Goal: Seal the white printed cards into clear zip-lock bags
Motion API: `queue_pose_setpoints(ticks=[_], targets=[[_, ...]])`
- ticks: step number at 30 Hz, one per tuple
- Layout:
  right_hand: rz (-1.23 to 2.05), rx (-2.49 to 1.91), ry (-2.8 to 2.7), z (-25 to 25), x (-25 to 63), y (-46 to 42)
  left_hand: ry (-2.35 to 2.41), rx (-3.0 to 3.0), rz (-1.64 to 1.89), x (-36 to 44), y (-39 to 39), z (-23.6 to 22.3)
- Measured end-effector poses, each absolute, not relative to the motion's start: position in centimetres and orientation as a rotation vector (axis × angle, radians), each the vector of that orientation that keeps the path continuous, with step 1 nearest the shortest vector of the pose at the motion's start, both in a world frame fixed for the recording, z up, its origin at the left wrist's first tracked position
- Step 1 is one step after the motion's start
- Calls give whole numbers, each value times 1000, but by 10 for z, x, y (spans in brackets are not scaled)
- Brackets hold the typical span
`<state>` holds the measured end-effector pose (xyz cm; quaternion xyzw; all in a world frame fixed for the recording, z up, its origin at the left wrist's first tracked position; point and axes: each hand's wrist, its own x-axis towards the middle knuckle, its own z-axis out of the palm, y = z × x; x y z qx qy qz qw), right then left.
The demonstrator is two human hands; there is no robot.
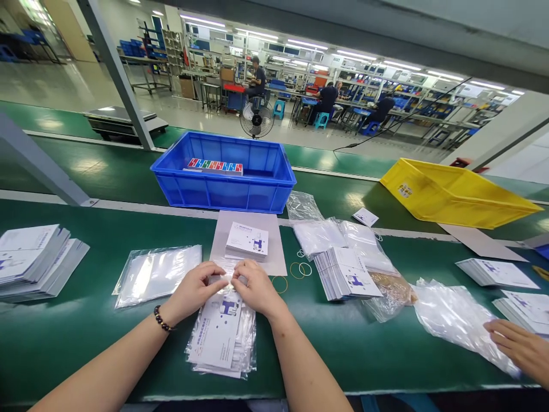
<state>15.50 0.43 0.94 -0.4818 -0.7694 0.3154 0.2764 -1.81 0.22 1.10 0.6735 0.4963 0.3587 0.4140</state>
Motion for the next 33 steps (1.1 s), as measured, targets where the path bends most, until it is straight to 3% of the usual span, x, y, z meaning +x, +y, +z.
queue_pose_setpoints(ticks=[4,7,13,19,27,30,33], targets=[[768,-1485,-2250,9,157,3,1352,1724,1036,-39,-21,27],[752,-1555,-2374,11,155,0,1266,1505,912,-52,-59,26],[767,-1548,-2546,15,151,-4,912,805,408,-56,-145,-22],[818,-1528,-2570,18,147,-23,685,180,475,-46,-167,-45],[963,-1468,-2453,15,144,-71,714,61,525,-33,-175,-45],[1170,-1451,-2191,6,148,-77,808,253,573,-26,-180,-38],[1162,-1395,-1782,-2,157,-82,775,399,658,-23,-178,-22]])
